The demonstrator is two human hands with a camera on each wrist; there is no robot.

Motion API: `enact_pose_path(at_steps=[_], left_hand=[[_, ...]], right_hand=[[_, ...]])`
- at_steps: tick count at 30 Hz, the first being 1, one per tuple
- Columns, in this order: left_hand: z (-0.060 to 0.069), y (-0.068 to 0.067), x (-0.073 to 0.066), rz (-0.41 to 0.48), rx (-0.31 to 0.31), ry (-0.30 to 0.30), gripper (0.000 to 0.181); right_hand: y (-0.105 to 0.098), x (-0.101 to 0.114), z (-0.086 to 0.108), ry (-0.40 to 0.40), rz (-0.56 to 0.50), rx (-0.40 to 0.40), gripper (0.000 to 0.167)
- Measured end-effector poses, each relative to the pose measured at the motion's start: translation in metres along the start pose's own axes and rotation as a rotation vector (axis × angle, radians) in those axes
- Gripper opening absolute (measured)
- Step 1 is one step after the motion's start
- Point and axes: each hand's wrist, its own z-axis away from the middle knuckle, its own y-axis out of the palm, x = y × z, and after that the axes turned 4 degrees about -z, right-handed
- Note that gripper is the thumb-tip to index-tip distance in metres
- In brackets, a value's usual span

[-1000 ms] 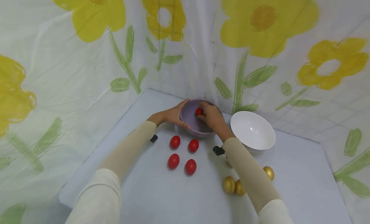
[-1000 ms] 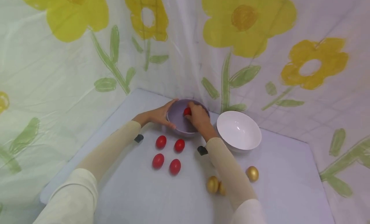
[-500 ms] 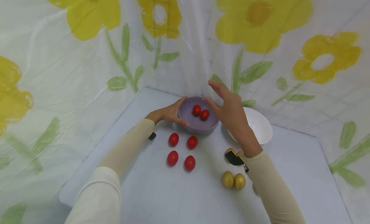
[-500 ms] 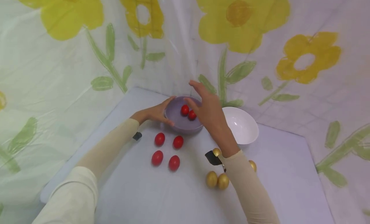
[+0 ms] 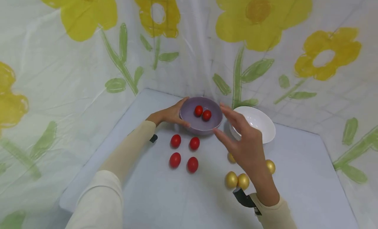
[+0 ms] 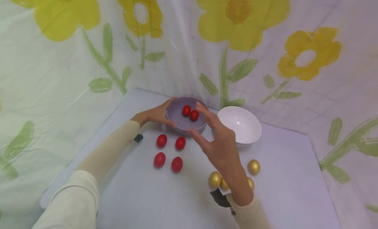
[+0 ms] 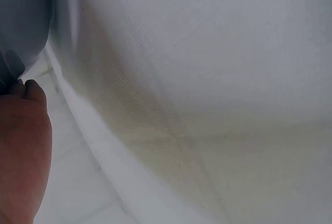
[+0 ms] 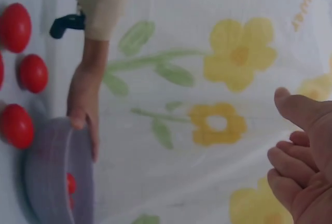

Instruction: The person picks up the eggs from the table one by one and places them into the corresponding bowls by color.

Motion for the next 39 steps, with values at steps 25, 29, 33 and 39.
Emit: enact_pose_path(at_steps=[25,29,33,39], left_hand=[[-0.003,0.001,0.0,0.005,0.009,-0.006,0.144],[-0.003,0.0,0.0,0.013,0.005,-0.011,0.145],[-0.001,0.0,-0.001,0.023,0.005,-0.018,0.145],[-0.001,0.001,-0.001,0.019,-0.001,-0.027,0.144]], right_hand=[[0.086,-0.058,0.119,0.496,0.153,0.582,0.068],[0.089,-0.059,0.119,0.484,0.165,0.586,0.062],[0.091,-0.058,0.121,0.474,0.173,0.582,0.061],[0.088,-0.06,0.121,0.461,0.163,0.562,0.057]])
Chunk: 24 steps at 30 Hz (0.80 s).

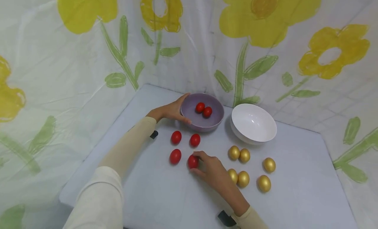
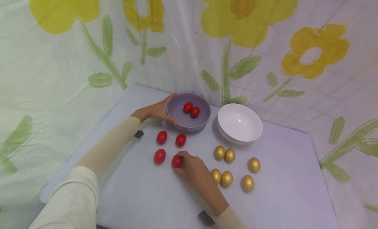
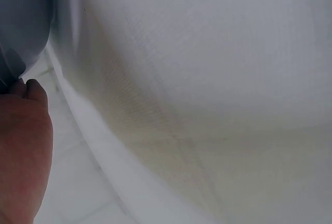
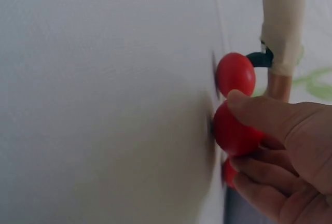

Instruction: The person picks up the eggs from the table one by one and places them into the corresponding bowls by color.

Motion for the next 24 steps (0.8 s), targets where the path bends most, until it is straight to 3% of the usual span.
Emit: enact_pose_path(at_steps=[4,10,19,24], left_hand=[[0.001,0.0,0.0,0.007,0.002,-0.003,0.145],[-0.002,0.0,0.002,0.006,0.003,0.01,0.145],[-0.002,-0.002,0.003,0.015,0.019,-0.008,0.14],[-0.001,-0.001,0.004,0.018,0.022,-0.009,0.138]], right_hand=[[-0.014,0.002,-0.004,-0.003,-0.053,0.0,0.056],[-0.064,0.009,-0.024,-0.076,-0.082,-0.076,0.059],[-0.129,0.025,-0.081,-0.283,0.001,-0.327,0.062],[-0.138,0.027,-0.118,-0.331,-0.047,-0.355,0.062]])
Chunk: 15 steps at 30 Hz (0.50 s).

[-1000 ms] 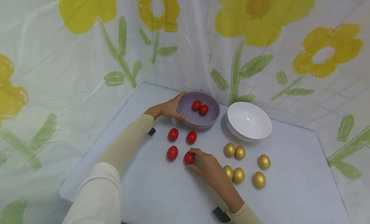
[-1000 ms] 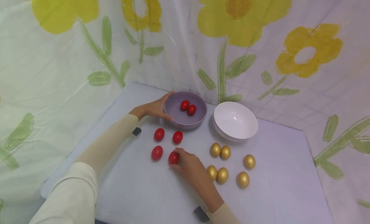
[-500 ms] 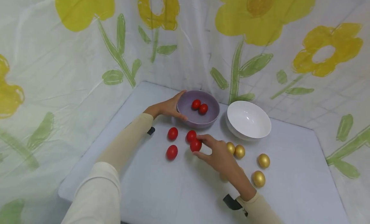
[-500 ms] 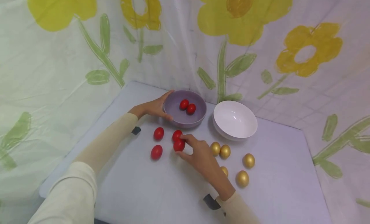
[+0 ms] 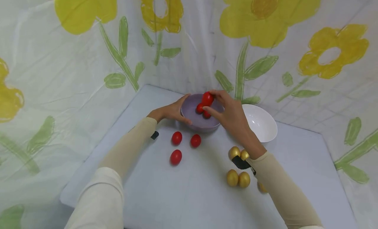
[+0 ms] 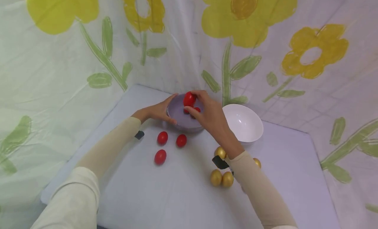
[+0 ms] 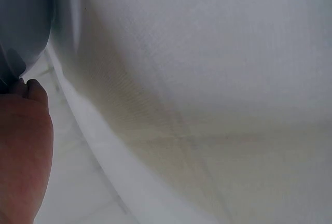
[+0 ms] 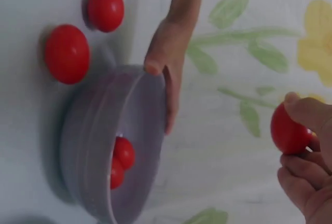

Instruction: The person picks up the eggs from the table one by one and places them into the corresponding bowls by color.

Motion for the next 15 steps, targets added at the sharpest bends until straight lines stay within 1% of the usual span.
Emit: enact_pose_path(at_steps=[3,4,7,11,13,15], left_hand=[[0.001,-0.001,-0.002,0.01,-0.004,0.022,0.137],[0.002,-0.001,-0.004,0.021,-0.004,0.033,0.136],[0.007,-0.003,-0.013,0.071,0.004,0.064,0.13],[0.01,-0.004,-0.022,0.123,0.015,0.098,0.126],[0.009,-0.004,-0.02,0.104,0.019,0.094,0.128],[0.007,-0.002,-0.017,0.073,0.02,0.072,0.132]], right_hand=[[0.013,-0.012,-0.02,0.01,-0.018,0.021,0.06],[0.018,-0.016,-0.025,0.019,-0.006,0.033,0.06],[0.036,-0.031,-0.038,0.07,0.023,0.071,0.058],[0.061,-0.051,-0.045,0.158,0.084,0.14,0.056],[0.071,-0.061,-0.047,0.189,0.11,0.169,0.055],[0.08,-0.07,-0.047,0.224,0.133,0.199,0.055]])
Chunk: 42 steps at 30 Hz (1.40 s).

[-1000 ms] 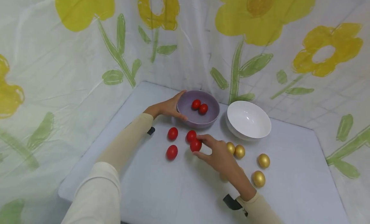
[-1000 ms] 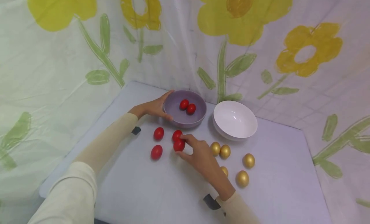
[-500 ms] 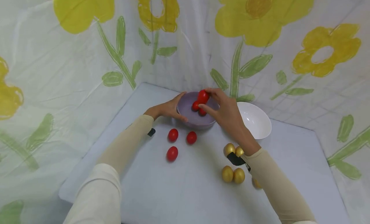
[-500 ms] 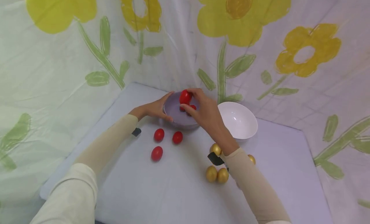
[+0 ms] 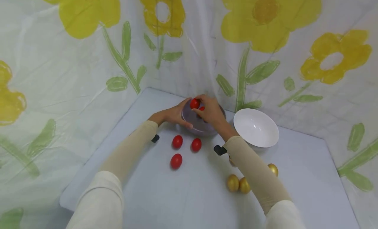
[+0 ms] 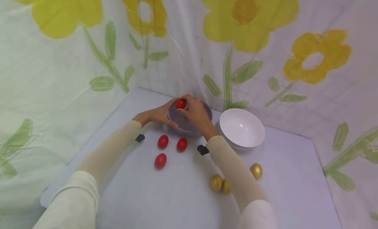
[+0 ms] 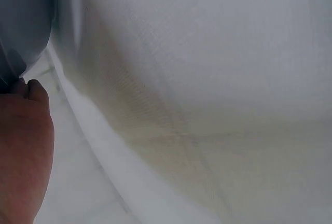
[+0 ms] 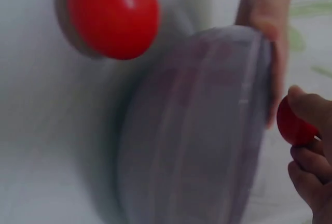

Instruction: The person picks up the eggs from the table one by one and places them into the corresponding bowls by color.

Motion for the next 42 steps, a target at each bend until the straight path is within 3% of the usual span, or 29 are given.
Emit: enact_pose_path(at_steps=[6,13,20,27,35,42], left_hand=[[-0.006,0.01,0.011,-0.059,0.01,-0.059,0.145],[-0.009,0.017,0.01,-0.067,0.017,-0.063,0.149],[-0.01,0.017,0.008,-0.084,0.011,-0.067,0.146],[-0.01,0.013,0.006,-0.083,0.006,-0.052,0.144],[-0.004,0.005,0.01,-0.103,-0.01,-0.068,0.147],[-0.001,-0.001,0.011,-0.082,-0.002,-0.081,0.145]], right_hand=[[0.023,-0.02,-0.002,0.106,0.072,0.073,0.056],[0.037,-0.035,-0.004,0.107,0.136,0.093,0.051],[0.037,-0.042,-0.001,0.129,0.176,0.114,0.048],[0.031,-0.042,0.0,0.133,0.151,0.118,0.05],[0.018,-0.018,0.0,0.019,0.051,0.049,0.058],[-0.009,0.015,0.009,-0.025,0.018,-0.005,0.062]])
